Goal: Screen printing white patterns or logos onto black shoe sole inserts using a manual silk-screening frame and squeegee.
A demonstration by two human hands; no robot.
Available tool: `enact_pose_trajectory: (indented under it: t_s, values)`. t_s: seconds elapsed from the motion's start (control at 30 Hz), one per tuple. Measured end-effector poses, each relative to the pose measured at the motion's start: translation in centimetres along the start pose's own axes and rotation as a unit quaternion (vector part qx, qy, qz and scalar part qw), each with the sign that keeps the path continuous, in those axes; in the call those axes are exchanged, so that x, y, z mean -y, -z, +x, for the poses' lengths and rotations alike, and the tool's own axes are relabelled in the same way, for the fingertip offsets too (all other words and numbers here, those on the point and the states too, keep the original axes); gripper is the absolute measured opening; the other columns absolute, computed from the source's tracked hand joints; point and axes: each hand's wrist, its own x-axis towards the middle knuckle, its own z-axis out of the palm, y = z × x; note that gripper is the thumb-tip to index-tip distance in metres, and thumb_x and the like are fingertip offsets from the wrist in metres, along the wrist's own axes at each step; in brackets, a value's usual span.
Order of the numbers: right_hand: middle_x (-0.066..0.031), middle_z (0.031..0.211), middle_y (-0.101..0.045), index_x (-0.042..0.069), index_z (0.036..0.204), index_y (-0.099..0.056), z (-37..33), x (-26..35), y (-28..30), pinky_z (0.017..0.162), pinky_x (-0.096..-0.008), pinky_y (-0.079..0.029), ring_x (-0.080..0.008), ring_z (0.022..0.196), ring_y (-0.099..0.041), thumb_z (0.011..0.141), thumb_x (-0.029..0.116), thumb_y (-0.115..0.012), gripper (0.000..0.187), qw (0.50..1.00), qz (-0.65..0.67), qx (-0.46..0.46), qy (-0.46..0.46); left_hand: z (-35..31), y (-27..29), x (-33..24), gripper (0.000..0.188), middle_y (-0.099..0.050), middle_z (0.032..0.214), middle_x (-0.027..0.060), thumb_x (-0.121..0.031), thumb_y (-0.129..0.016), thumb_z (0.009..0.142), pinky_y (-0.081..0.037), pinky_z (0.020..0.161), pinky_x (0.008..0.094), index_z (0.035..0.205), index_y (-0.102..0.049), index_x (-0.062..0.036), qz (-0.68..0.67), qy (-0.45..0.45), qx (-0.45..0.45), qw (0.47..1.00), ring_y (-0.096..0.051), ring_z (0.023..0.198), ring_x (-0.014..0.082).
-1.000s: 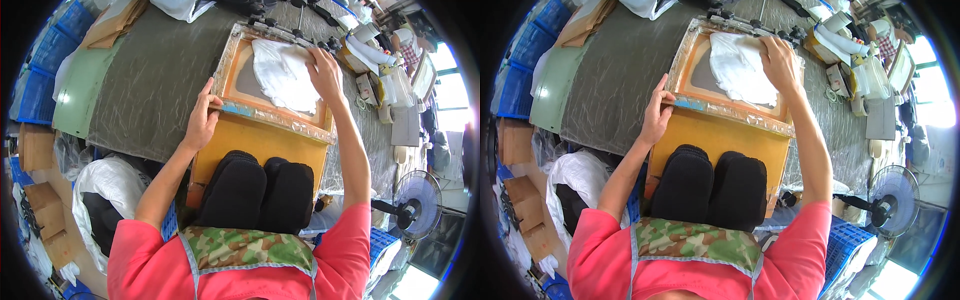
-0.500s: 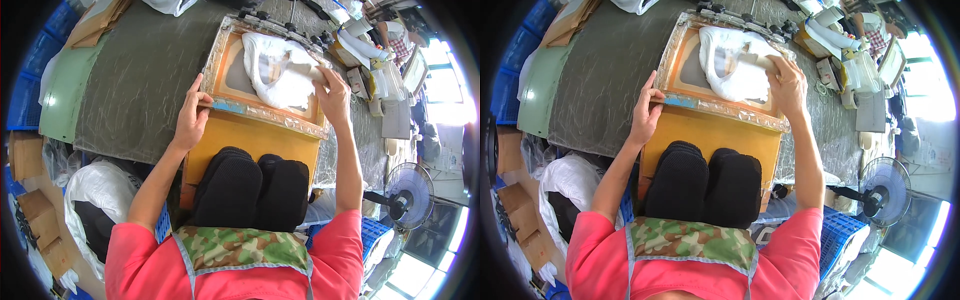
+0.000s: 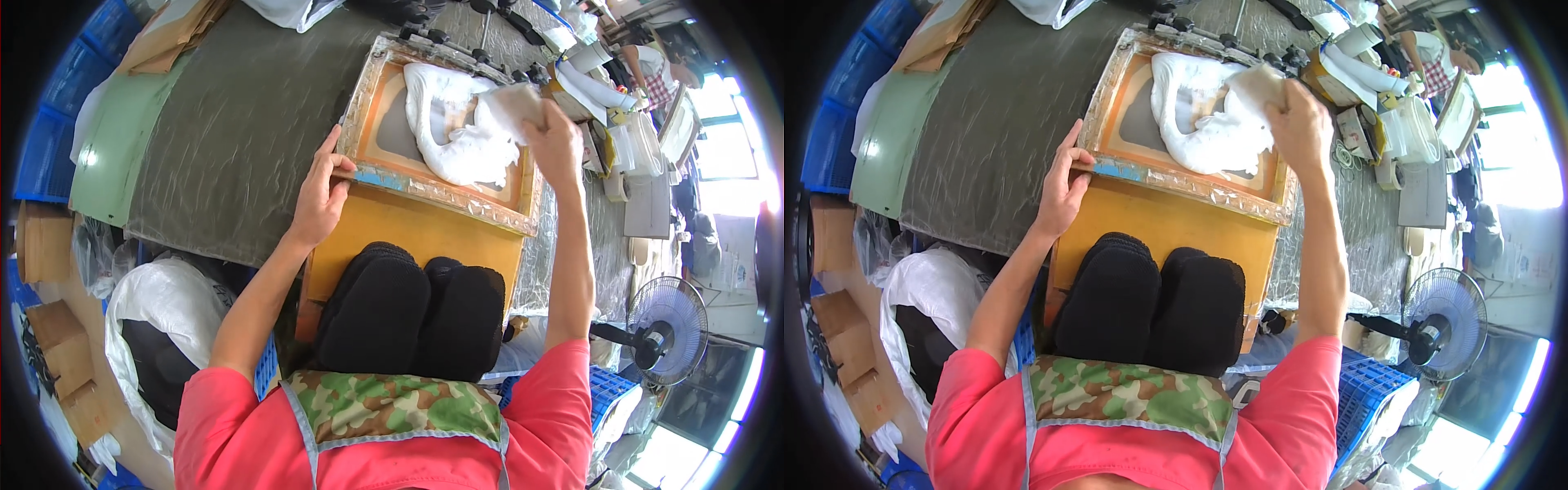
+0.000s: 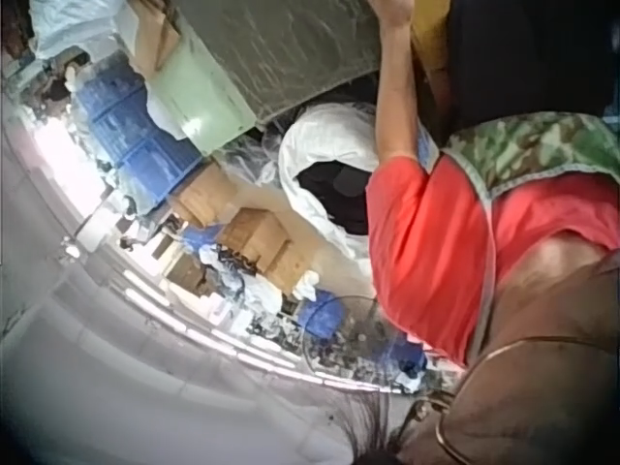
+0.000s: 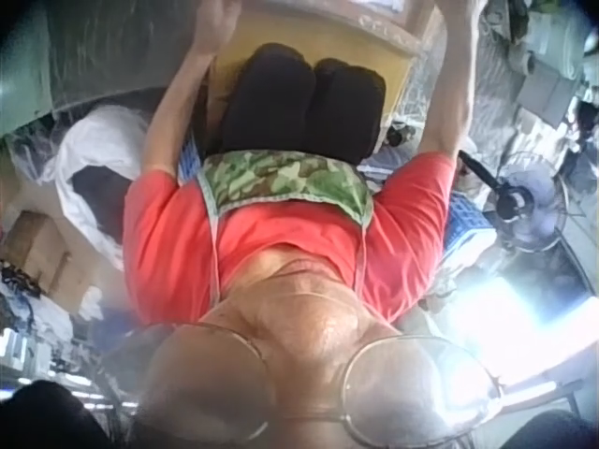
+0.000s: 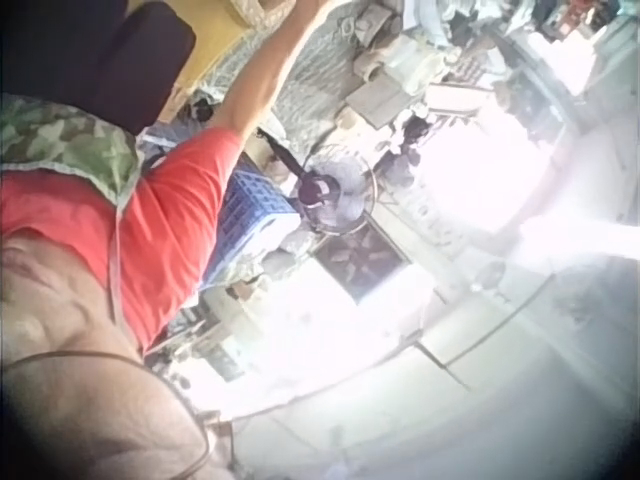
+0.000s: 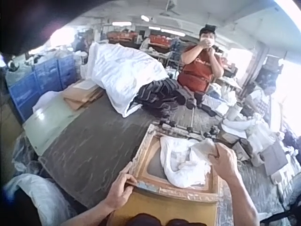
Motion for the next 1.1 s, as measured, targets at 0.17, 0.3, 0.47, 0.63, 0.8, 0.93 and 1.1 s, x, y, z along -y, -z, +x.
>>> enact_pose_trajectory:
  t_s: [0.17,0.3,0.47,0.63,0.8,0.93,1.1]
  values:
    - [-0.0179,0.092,-0.062,0.003,0.091,-0.055,0.7,-1.8,-2.1,0.077,-0.0448,-0.047,-0.0386,0.087,-0.06,0.078,0.021,-0.056,0.022,0.986,-0.123,0.097,0.055,0.0,-0.2,0.3,0.031,-0.028,0.151,0.0164,0.014,-0.044,0.079,-0.047,0.086,0.0306,0.106,-0.048,-0.0012,-0.005,-0.006,0.007,1.0,-0.056,0.096,0.0191]
    - [-0.0205,0.093,-0.062,0.001,0.088,-0.054,1.3,-1.7,-0.9,0.078,-0.0465,-0.046,-0.0397,0.089,-0.059,0.075,0.02,-0.06,0.024,0.997,-0.072,0.031,-0.014,-0.1,-0.1,0.0,0.028,-0.028,0.153,0.0151,0.013,-0.045,0.078,-0.046,0.088,0.0297,0.101,-0.049,-0.0019,-0.018,0.018,-0.001,1.0,-0.055,0.097,0.0159]
    - [-0.0204,0.092,-0.062,0.001,0.09,-0.054,2.1,-2.0,-0.6,0.076,-0.0479,-0.046,-0.0402,0.088,-0.06,0.076,0.022,-0.061,0.026,0.991,-0.132,-0.005,-0.003,-0.1,-0.1,0.3,0.028,-0.027,0.153,0.0161,0.013,-0.045,0.078,-0.046,0.088,0.0298,0.101,-0.049,-0.0018,-0.023,0.013,-0.006,1.0,-0.055,0.097,0.0163]
    - [-0.018,0.098,-0.063,0.002,0.092,-0.056,2.5,-1.3,-1.7,0.079,-0.0485,-0.048,-0.0386,0.091,-0.061,0.078,0.019,-0.059,0.023,0.982,-0.191,-0.015,-0.008,0.0,0.0,-0.1,0.032,-0.029,0.15,0.0169,0.015,-0.044,0.077,-0.048,0.085,0.0316,0.104,-0.048,-0.0008,-0.018,-0.004,0.004,1.0,-0.056,0.097,0.02]
    - [-0.0164,0.101,-0.063,0.002,0.096,-0.058,3.1,-0.8,-3.1,0.079,-0.0472,-0.049,-0.0355,0.093,-0.062,0.078,0.016,-0.059,0.022,0.975,-0.221,0.001,0.011,-0.2,0.0,0.1,0.03,-0.029,0.152,0.0157,0.015,-0.044,0.076,-0.047,0.087,0.0307,0.102,-0.048,-0.0016,-0.024,0.001,-0.004,1.0,-0.055,0.098,0.0186]
    - [-0.0145,0.1,-0.063,0.003,0.096,-0.059,3.1,-1.1,-4.8,0.079,-0.047,-0.05,-0.0333,0.096,-0.062,0.078,0.012,-0.061,0.021,0.967,-0.251,-0.019,0.033,-0.1,0.0,0.0,0.029,-0.028,0.153,0.0149,0.014,-0.045,0.076,-0.046,0.089,0.0302,0.101,-0.049,-0.0019,-0.027,0.014,-0.003,1.0,-0.055,0.098,0.0173]
    - [-0.0132,0.1,-0.063,0.003,0.098,-0.059,3.0,-1.4,-5.3,0.08,-0.0461,-0.049,-0.0318,0.096,-0.061,0.078,0.011,-0.06,0.021,0.968,-0.242,-0.029,0.053,-0.1,0.1,0.0,0.029,-0.028,0.152,0.015,0.014,-0.045,0.076,-0.046,0.089,0.03,0.1,-0.049,-0.0017,-0.029,0.019,-0.005,0.999,-0.055,0.098,0.0169]
